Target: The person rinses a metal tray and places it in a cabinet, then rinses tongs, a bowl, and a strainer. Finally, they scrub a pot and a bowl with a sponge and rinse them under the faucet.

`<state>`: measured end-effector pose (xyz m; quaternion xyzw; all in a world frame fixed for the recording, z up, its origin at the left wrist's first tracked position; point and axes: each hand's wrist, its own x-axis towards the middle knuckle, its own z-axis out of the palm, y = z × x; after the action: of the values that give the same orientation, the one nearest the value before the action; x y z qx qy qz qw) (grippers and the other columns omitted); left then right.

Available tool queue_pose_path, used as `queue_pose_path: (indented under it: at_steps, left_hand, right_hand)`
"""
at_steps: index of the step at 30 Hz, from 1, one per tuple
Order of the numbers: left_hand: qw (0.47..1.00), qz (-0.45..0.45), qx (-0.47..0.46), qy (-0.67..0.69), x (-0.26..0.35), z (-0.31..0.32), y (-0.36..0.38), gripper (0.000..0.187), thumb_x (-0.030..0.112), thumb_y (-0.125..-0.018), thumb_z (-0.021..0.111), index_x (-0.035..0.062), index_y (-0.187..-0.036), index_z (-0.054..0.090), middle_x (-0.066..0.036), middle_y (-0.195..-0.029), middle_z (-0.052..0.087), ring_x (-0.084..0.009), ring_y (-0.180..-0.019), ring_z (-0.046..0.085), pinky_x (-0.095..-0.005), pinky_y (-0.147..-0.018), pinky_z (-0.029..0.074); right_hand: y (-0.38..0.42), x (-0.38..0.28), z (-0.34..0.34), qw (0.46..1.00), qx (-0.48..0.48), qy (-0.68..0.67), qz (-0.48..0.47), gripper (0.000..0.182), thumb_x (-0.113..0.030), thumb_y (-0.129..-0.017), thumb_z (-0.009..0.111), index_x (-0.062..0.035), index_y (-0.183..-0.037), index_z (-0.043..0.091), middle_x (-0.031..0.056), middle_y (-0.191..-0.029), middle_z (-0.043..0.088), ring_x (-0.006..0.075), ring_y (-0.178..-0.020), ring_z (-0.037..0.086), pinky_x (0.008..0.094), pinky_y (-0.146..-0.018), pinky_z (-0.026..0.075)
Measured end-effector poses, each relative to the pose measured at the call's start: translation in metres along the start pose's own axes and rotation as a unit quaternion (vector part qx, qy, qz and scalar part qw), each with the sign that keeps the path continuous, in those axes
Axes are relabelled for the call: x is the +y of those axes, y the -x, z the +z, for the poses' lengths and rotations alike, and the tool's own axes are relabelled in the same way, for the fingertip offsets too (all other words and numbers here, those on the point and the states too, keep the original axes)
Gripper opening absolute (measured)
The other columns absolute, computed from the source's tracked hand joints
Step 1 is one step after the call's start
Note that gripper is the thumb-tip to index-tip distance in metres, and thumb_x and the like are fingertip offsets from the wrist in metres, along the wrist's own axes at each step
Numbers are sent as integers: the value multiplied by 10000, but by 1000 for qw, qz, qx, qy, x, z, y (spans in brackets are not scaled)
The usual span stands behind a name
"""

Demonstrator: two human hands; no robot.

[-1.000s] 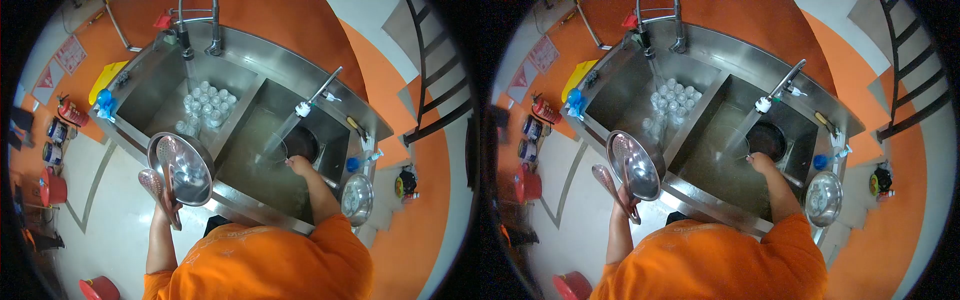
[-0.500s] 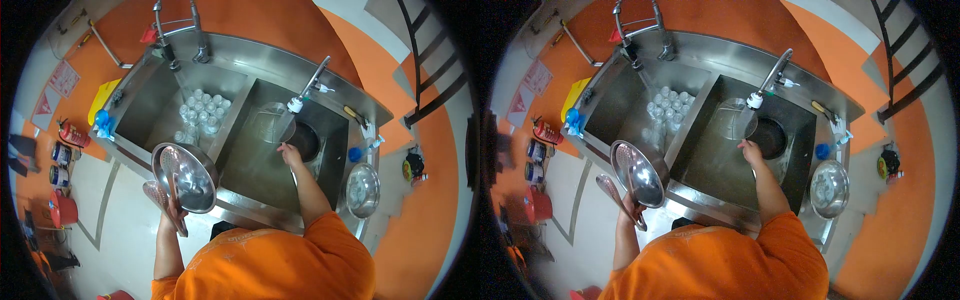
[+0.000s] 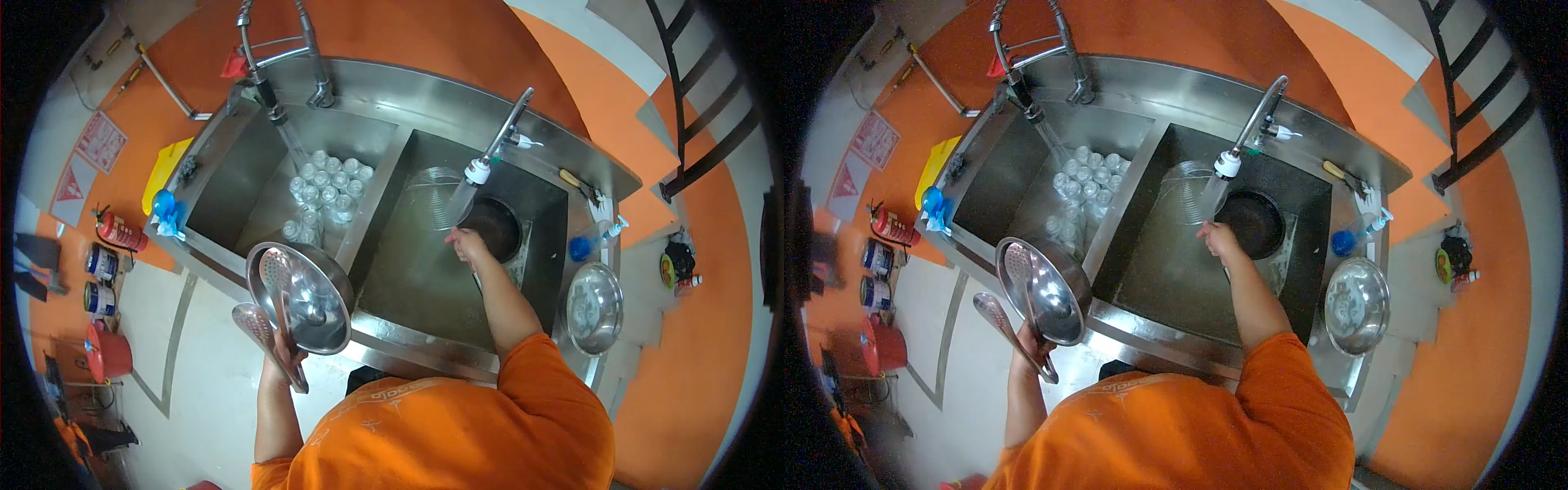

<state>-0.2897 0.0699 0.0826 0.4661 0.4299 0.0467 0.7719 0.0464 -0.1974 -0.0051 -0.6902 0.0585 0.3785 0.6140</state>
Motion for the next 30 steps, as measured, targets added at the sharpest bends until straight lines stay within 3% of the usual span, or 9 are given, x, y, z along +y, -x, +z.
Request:
queue_pose_path:
  at_steps: [10, 13, 16, 19, 22, 25, 30]
  left_hand:
    - [999, -15, 32, 15, -2, 2, -7, 356, 425, -859, 386, 98, -897, 522, 14, -575, 441, -75, -378, 314, -198, -332, 204]
    - [1000, -4, 31, 1, -4, 1, -13, 361, 421, -865, 379, 96, -936, 519, 13, -592, 447, -76, -381, 316, -195, -332, 205]
    - [1000, -8, -18, -13, 4, 1, -8, 323, 417, -853, 408, 122, -915, 524, 37, -646, 420, -62, -504, 391, -163, -386, 282]
    - [999, -10, -51, 1, 5, -2, -10, 316, 415, -852, 409, 126, -906, 526, 37, -640, 424, -61, -500, 390, -163, -387, 279]
    - [1000, -7, -11, 3, 0, -1, -14, 314, 413, -852, 407, 127, -904, 526, 33, -664, 433, -61, -504, 387, -164, -387, 272]
    - [1000, -3, 12, 8, -2, 1, -18, 338, 415, -858, 396, 106, -904, 524, 23, -596, 458, -81, -409, 346, -202, -349, 225]
    - [999, -12, -33, 6, 3, -1, -16, 329, 444, -839, 427, 131, -884, 518, 33, -642, 424, -59, -468, 356, -176, -360, 237]
  right_hand:
    - [12, 1, -19, 995, -41, 81, -35, 359, -327, -880, 404, -21, -736, 522, -50, -454, 297, 72, -345, 254, 241, -335, 188]
    - [30, 16, -29, 997, -68, 44, -8, 356, -323, -876, 421, -20, -719, 522, -51, -450, 301, 69, -341, 262, 238, -334, 192]
    - [58, 19, -46, 998, -55, 27, 4, 338, -305, -871, 438, -21, -705, 512, -59, -468, 276, 52, -372, 228, 227, -358, 170]
    - [79, 19, -59, 1000, -24, 11, -14, 326, -291, -870, 443, -23, -695, 505, -59, -475, 267, 46, -389, 222, 220, -370, 164]
    - [89, 19, -69, 1000, 5, -8, -28, 320, -278, -873, 437, -24, -690, 501, -55, -476, 269, 47, -389, 225, 218, -370, 167]
    - [91, 21, -74, 999, 6, -14, -37, 314, -269, -876, 434, -27, -685, 496, -54, -471, 268, 47, -386, 226, 217, -368, 169]
    - [86, 25, -62, 995, 8, -97, -36, 303, -289, -874, 438, -40, -710, 496, -53, -456, 263, 52, -371, 227, 220, -362, 174]
